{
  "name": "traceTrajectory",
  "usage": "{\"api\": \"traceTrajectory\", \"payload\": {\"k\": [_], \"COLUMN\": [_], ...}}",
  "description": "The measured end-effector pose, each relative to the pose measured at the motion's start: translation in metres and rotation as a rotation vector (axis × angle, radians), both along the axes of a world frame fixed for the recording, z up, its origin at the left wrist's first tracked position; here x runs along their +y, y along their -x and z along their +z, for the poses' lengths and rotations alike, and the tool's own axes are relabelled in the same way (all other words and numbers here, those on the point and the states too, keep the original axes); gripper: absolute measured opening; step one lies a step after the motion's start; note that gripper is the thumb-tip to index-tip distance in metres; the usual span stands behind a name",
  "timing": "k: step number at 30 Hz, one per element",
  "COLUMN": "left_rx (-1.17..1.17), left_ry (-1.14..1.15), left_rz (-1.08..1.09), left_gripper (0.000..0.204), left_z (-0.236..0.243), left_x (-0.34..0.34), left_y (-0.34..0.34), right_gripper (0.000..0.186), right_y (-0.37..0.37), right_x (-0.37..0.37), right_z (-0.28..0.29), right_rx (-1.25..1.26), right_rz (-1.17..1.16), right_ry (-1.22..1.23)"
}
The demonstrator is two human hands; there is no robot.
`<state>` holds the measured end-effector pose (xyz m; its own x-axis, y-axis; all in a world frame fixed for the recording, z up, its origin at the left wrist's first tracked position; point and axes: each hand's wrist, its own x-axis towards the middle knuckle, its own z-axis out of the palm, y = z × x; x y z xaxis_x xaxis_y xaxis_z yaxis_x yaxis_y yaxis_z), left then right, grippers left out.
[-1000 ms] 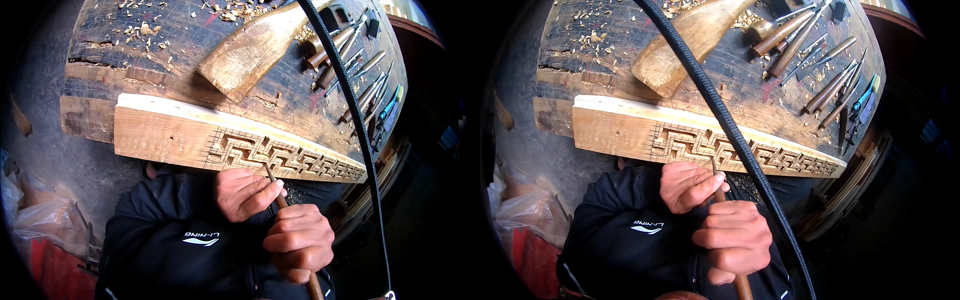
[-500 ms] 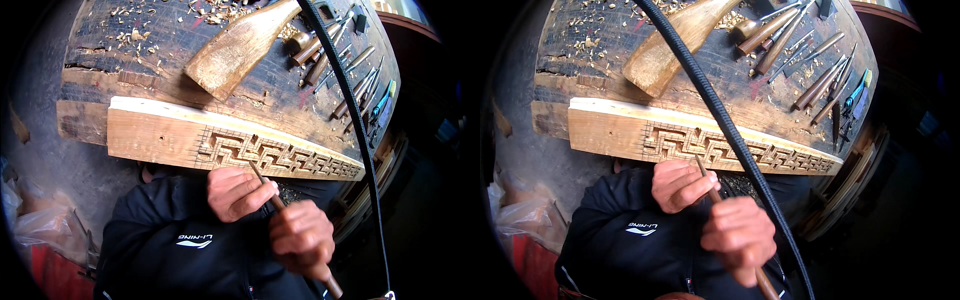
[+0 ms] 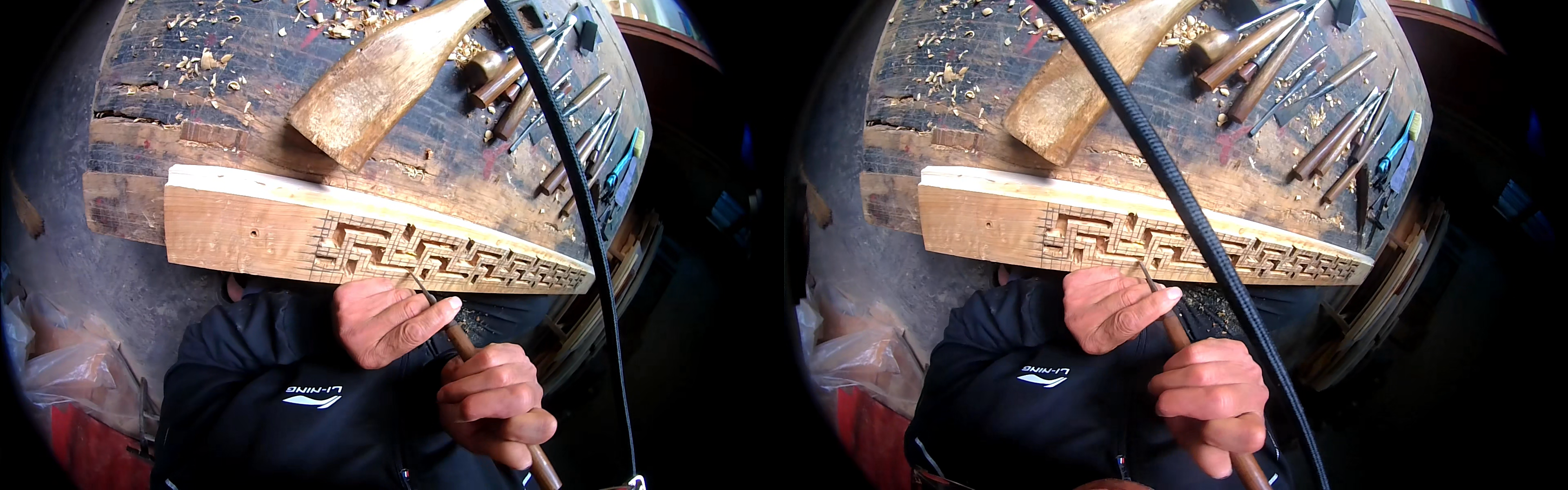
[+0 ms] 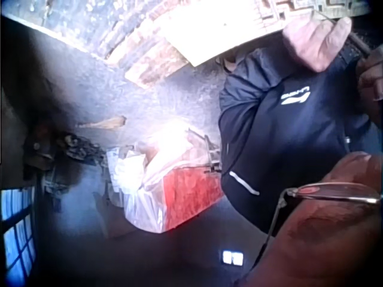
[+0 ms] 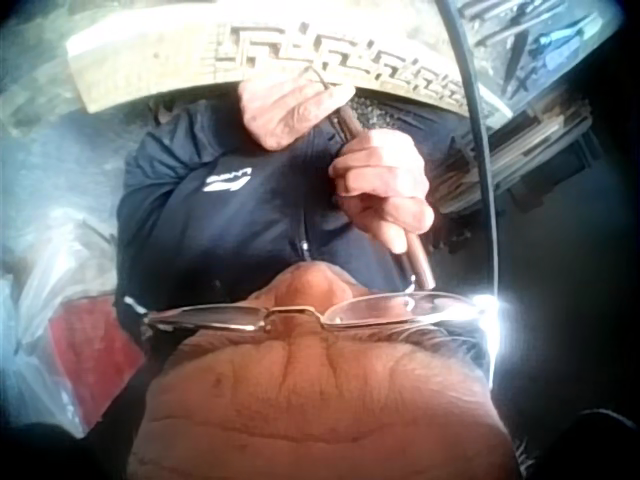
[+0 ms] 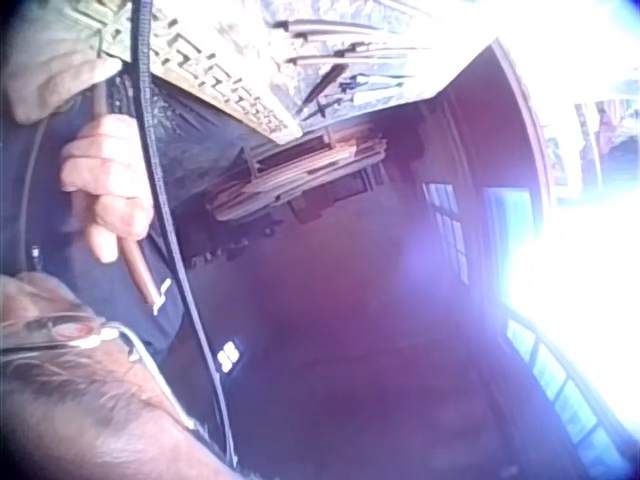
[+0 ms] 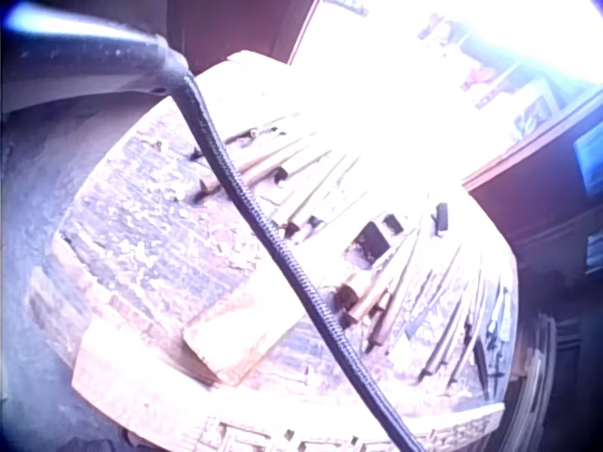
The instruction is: The person carves a geometric fretwork pattern into a wooden board using a chisel and a mallet. They use various chisels to remove wood chips and refine the design while holding the board on a workbench.
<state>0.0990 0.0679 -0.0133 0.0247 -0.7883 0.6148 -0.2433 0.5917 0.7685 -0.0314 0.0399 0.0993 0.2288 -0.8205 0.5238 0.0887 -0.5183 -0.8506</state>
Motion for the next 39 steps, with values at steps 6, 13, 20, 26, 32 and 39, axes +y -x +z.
{"api": "traceTrajectory", "payload": {"k": [6, 13, 20, 26, 32, 39], "left_rx": [0.016, 0.077, 0.083, 0.091, 0.088, 0.137], "left_ry": [0.009, -0.002, 0.027, -0.006, 0.042, 0.055], "left_rz": [0.023, 0.082, 0.166, 0.112, 0.093, 0.037], "left_gripper": [0.057, 0.052, 0.046, 0.039, 0.038, 0.043], "left_z": [-0.002, -0.003, -0.004, -0.004, -0.008, -0.004], "left_x": [-0.001, 0.0, -0.002, 0.001, 0.003, 0.0], "left_y": [0.001, 0.007, 0.011, 0.009, 0.008, 0.005], "right_gripper": [0.044, 0.04, 0.044, 0.04, 0.054, 0.056], "right_y": [-0.004, 0.002, -0.011, -0.01, 0.0, 0.0], "right_x": [-0.005, -0.019, -0.031, -0.023, -0.032, -0.011], "right_z": [-0.002, 0.004, 0.007, -0.007, -0.005, 0.007], "right_rx": [-0.05, -0.038, 0.078, -0.082, -0.12, -0.107], "right_rz": [-0.006, 0.235, 0.254, 0.231, 0.471, 0.239], "right_ry": [-0.039, -0.129, -0.126, -0.155, -0.162, -0.139]}}
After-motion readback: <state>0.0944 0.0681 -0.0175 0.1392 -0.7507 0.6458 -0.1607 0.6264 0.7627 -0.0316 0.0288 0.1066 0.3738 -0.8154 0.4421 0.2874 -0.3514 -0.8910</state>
